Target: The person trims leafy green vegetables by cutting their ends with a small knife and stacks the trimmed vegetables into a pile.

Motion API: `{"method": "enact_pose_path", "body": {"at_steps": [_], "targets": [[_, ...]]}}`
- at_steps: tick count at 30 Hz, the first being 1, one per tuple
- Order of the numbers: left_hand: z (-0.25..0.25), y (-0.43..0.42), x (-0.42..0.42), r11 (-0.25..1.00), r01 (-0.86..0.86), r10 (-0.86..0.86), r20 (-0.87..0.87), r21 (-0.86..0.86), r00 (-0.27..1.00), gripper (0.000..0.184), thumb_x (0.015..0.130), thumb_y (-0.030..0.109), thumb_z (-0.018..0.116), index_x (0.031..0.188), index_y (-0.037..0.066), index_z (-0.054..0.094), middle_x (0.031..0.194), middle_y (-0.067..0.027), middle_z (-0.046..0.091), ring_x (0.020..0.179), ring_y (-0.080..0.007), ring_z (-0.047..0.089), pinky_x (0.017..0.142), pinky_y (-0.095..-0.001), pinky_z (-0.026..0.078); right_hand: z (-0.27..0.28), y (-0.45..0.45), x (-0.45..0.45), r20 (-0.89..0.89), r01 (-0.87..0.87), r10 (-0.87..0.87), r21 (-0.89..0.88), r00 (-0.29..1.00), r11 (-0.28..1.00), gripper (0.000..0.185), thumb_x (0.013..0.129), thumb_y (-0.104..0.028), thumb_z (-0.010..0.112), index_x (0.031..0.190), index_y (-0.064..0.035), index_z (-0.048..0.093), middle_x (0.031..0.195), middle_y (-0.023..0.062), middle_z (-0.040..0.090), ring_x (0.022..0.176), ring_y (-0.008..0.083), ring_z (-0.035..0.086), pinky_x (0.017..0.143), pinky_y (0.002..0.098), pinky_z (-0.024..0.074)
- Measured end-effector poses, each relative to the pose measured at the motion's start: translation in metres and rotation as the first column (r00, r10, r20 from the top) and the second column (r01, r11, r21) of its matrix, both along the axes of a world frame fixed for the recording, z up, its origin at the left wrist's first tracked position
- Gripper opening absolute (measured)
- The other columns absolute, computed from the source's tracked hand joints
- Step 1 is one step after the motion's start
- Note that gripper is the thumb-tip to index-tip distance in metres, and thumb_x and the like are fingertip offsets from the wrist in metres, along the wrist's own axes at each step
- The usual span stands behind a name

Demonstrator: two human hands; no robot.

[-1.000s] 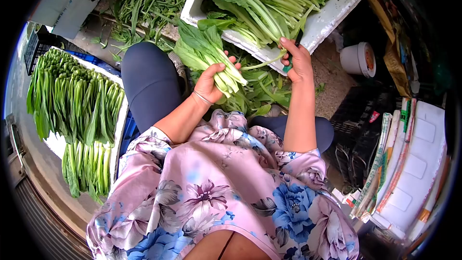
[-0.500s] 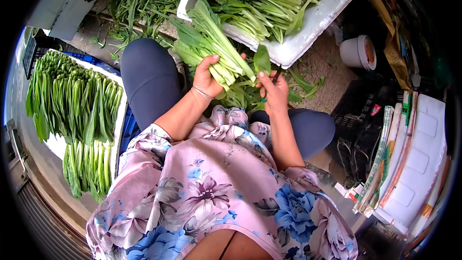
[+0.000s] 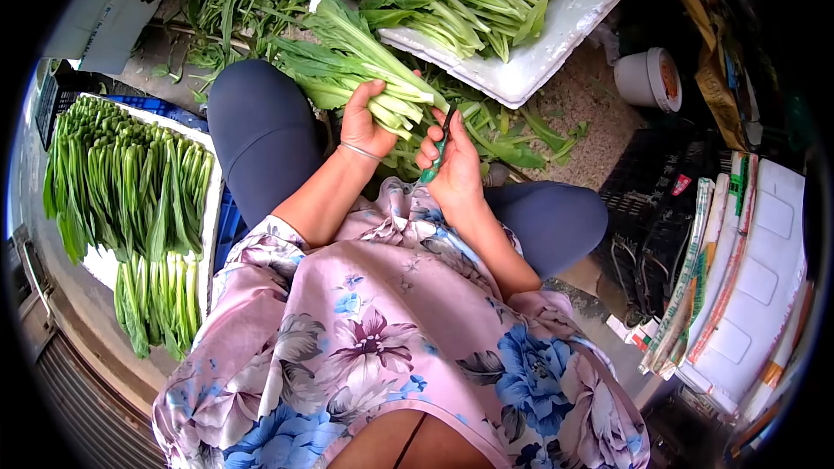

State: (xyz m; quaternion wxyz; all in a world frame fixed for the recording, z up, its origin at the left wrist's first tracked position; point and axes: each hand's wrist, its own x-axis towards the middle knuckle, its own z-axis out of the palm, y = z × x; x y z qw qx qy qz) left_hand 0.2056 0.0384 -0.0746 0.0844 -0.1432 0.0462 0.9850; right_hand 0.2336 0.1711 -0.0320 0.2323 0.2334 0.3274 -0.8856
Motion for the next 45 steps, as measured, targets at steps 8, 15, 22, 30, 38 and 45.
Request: {"method": "enact_pose_path", "body": {"at_steps": [8, 15, 22, 30, 38, 45], "targets": [[-0.002, 0.005, 0.001, 0.999, 0.016, -0.013, 0.068, -0.033, 0.998, 0.057, 0.072, 0.015, 0.053, 0.121, -0.005, 0.033, 0.119, -0.0249, 0.045, 0.108, -0.0343, 0.046, 0.096, -0.0440, 0.035, -0.031, 0.011, -0.005, 0.201, 0.074, -0.037, -0.176, 0.979, 0.982, 0.027, 0.087, -0.037, 0.047, 0.099, -0.0124, 0.047, 0.061, -0.0048, 0.038, 0.050, 0.0076, 0.035, 0.045, 0.0216, 0.0296], [-0.011, 0.003, -0.001, 0.997, -0.015, 0.023, 0.104, -0.076, 0.994, 0.054, 0.073, 0.016, 0.053, 0.121, -0.004, 0.035, 0.117, -0.0256, 0.046, 0.106, -0.0347, 0.048, 0.090, -0.0428, 0.041, -0.036, 0.031, -0.059, -0.120, 0.044, 0.061, 0.720, 0.991, 0.692, 0.045, 0.082, -0.034, 0.058, 0.116, -0.0058, 0.051, 0.065, -0.0015, 0.047, 0.045, 0.0052, 0.037, 0.037, 0.0209, 0.0288], [-0.015, 0.001, -0.002, 0.999, 0.000, 0.002, 0.080, -0.034, 0.997, 0.052, 0.073, 0.016, 0.054, 0.118, -0.004, 0.037, 0.113, -0.0241, 0.049, 0.102, -0.0352, 0.050, 0.087, -0.0450, 0.042, -0.083, 0.049, -0.184, -0.102, 0.052, 0.355, 0.988, 0.929, 0.149, 0.034, 0.073, -0.021, 0.066, 0.101, -0.0029, 0.059, 0.082, 0.0110, 0.064, 0.067, 0.0162, 0.061, 0.055, 0.0274, 0.0451], [-0.010, -0.001, 0.000, 0.996, 0.068, -0.071, 0.050, 0.058, 0.996, 0.052, 0.073, 0.018, 0.056, 0.116, -0.005, 0.038, 0.109, -0.0230, 0.051, 0.101, -0.0364, 0.050, 0.092, -0.0479, 0.038, -0.013, 0.050, -0.191, -0.203, 0.036, 0.284, 0.865, 0.937, 0.501, 0.018, 0.074, -0.017, 0.067, 0.084, -0.0024, 0.062, 0.074, 0.0040, 0.062, 0.061, 0.0107, 0.057, 0.047, 0.0246, 0.0379], [-0.007, 0.002, 0.001, 0.996, 0.043, -0.047, 0.044, 0.079, 0.998, 0.055, 0.071, 0.017, 0.056, 0.119, -0.004, 0.038, 0.111, -0.0230, 0.050, 0.103, -0.0336, 0.050, 0.093, -0.0461, 0.038, 0.002, 0.072, -0.147, -0.216, 0.048, 0.092, 0.565, 0.972, 0.824, 0.019, 0.078, -0.017, 0.064, 0.090, -0.0040, 0.056, 0.084, 0.0064, 0.063, 0.066, 0.0089, 0.057, 0.043, 0.0190, 0.0325], [0.016, 0.001, 0.002, 0.985, 0.061, -0.037, -0.148, 0.163, 0.988, 0.058, 0.070, 0.014, 0.055, 0.122, -0.003, 0.036, 0.115, -0.0209, 0.048, 0.113, -0.0331, 0.044, 0.097, -0.0469, 0.034, 0.006, 0.057, -0.080, -0.347, -0.072, 0.403, 0.675, 0.847, 0.734, 0.025, 0.079, -0.009, 0.062, 0.101, -0.0004, 0.056, 0.086, 0.0083, 0.061, 0.070, 0.0081, 0.056, 0.043, 0.0163, 0.0345]]}}
